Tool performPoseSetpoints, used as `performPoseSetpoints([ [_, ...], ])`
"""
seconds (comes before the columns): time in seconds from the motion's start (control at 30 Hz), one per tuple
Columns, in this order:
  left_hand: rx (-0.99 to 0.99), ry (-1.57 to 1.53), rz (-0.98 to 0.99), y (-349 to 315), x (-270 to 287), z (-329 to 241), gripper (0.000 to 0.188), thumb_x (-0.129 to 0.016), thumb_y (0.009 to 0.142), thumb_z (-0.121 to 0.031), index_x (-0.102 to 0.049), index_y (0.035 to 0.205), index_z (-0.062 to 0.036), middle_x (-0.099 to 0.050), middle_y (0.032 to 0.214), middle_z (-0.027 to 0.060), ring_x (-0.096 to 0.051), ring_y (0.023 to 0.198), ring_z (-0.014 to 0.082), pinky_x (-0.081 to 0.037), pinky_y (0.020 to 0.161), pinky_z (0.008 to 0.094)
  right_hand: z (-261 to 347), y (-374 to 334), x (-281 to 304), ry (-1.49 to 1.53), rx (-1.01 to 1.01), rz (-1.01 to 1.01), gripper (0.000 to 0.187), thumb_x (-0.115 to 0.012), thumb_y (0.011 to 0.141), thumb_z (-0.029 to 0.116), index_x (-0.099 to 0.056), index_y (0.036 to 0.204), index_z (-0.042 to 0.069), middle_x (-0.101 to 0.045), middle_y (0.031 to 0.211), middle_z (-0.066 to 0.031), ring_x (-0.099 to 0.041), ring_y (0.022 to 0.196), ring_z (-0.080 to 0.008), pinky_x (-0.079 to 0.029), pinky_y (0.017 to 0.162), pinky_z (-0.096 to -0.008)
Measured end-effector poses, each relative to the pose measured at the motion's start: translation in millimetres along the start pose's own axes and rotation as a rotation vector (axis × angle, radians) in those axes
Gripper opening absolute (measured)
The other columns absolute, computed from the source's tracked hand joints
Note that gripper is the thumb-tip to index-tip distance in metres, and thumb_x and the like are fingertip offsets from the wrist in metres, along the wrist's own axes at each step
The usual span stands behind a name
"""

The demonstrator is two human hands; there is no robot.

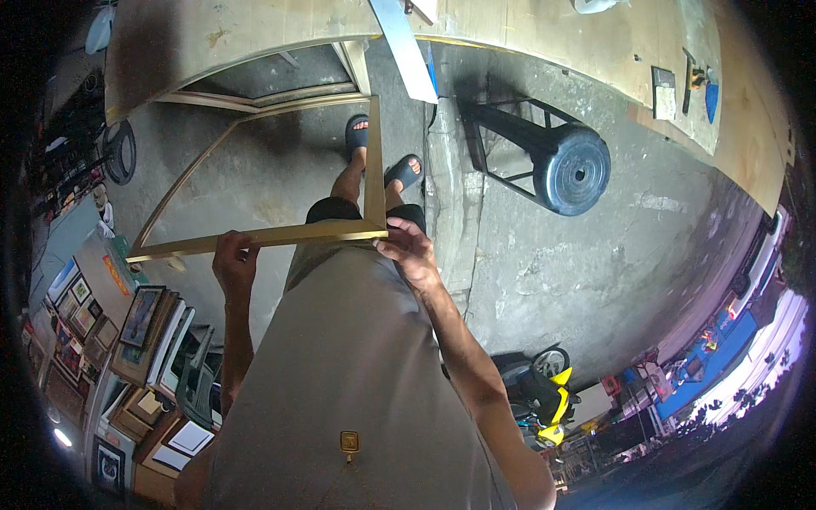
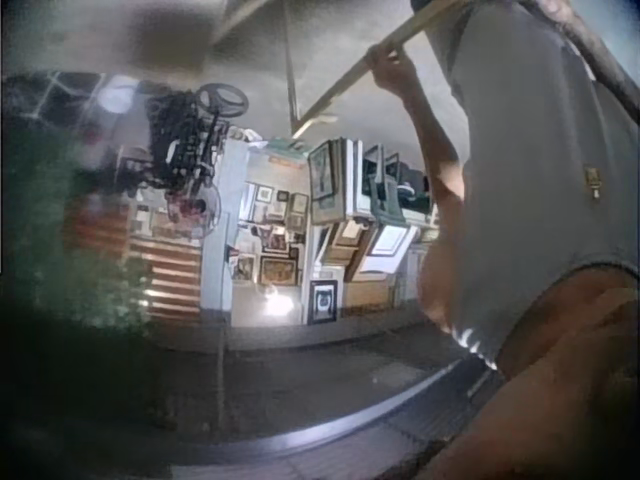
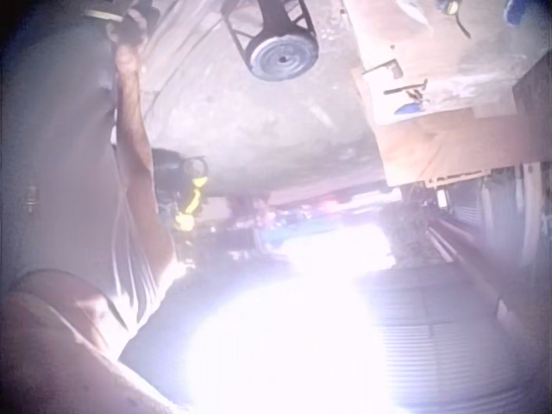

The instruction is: The person sands a wooden frame, moves it to a workbench, and then hammers nails into the frame to assemble it. The person uses a sanding block and a hammer during the process.

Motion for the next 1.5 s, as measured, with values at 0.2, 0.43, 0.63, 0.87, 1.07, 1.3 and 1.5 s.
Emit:
performPoseSetpoints([
  [0.2, 0.058, -0.025, -0.007, -3.0, -1.6, 2.4, 0.020, -0.071, 0.068, 0.002, -0.062, 0.084, -0.0059, -0.058, 0.094, 0.0058, -0.060, 0.068, 0.0156, -0.050, 0.048, 0.0247, 8.2, 2.9, -5.7, -0.015, 0.008, 0.017, 0.043, -0.064, 0.078, -0.007, -0.047, 0.116, -0.001, -0.061, 0.102, -0.0162, -0.061, 0.092, -0.0206, -0.049, 0.085, -0.0316],
  [0.43, 0.423, -0.477, -0.514, -20.8, 2.6, 39.1, 0.060, -0.071, 0.072, -0.011, -0.044, 0.126, -0.0119, -0.039, 0.124, 0.0146, -0.051, 0.102, 0.0214, -0.050, 0.070, 0.0333, 3.0, 9.2, -11.2, 0.000, 0.024, -0.061, 0.027, -0.062, 0.083, 0.003, -0.054, 0.109, 0.001, -0.063, 0.093, -0.0100, -0.062, 0.081, -0.0180, -0.051, 0.074, -0.0299],
  [0.63, 0.971, -1.236, -0.577, 4.3, 41.9, 182.1, 0.041, -0.060, 0.085, -0.022, -0.046, 0.120, -0.0063, -0.050, 0.111, 0.0128, -0.053, 0.100, 0.0233, -0.047, 0.082, 0.0413, -2.4, 16.7, -9.4, -0.095, -0.049, -0.155, 0.022, -0.063, 0.083, 0.007, -0.055, 0.102, 0.001, -0.063, 0.085, -0.0093, -0.061, 0.065, -0.0163, -0.050, 0.059, -0.0285],
  [0.87, 0.742, -1.447, -0.362, 27.6, 50.2, 254.1, 0.015, -0.056, 0.085, -0.019, -0.052, 0.086, -0.0050, -0.053, 0.075, 0.0060, -0.056, 0.075, 0.0227, -0.047, 0.080, 0.0429, 9.4, 18.2, -7.5, -0.155, -0.019, -0.176, 0.036, -0.054, 0.081, 0.010, -0.049, 0.114, -0.003, -0.061, 0.090, -0.0144, -0.060, 0.065, -0.0187, -0.048, 0.055, -0.0285],
  [1.07, 0.601, -1.460, -0.392, 1.8, 94.7, 85.2, 0.017, -0.058, 0.083, -0.020, -0.052, 0.085, -0.0046, -0.056, 0.080, 0.0100, -0.057, 0.079, 0.0255, -0.047, 0.081, 0.0411, 31.2, -25.4, 51.0, -0.115, 0.077, -0.175, 0.036, -0.045, 0.086, 0.012, -0.049, 0.116, -0.008, -0.059, 0.087, -0.0119, -0.059, 0.061, -0.0194, -0.049, 0.053, -0.0309],
  [1.3, 0.187, -1.189, -0.475, -100.2, 131.5, -44.6, 0.016, -0.057, 0.082, -0.013, -0.050, 0.092, -0.0031, -0.055, 0.078, 0.0089, -0.055, 0.076, 0.0217, -0.048, 0.079, 0.0365, 33.7, -82.5, 146.3, -0.151, -0.093, 0.046, 0.041, -0.050, 0.084, 0.015, -0.047, 0.119, -0.005, -0.060, 0.080, -0.0107, -0.058, 0.057, -0.0181, -0.049, 0.053, -0.0306],
  [1.5, -0.130, -0.890, -0.527, -183.6, 171.4, -155.8, 0.020, -0.057, 0.081, -0.010, -0.048, 0.096, -0.0007, -0.052, 0.078, 0.0088, -0.053, 0.071, 0.0170, -0.048, 0.070, 0.0330, -29.5, -105.5, 201.2, -0.289, -0.373, 0.317, 0.008, -0.052, 0.079, -0.001, -0.056, 0.084, 0.003, -0.055, 0.058, -0.0043, -0.052, 0.043, -0.0130, -0.043, 0.038, -0.0265],
])
Point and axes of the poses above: each hand's wrist, its own y-axis towards the middle knuckle, its own x-axis out of the back of the hand, z = x × y, the point moved 1 cm from there along y, towards the middle knuckle
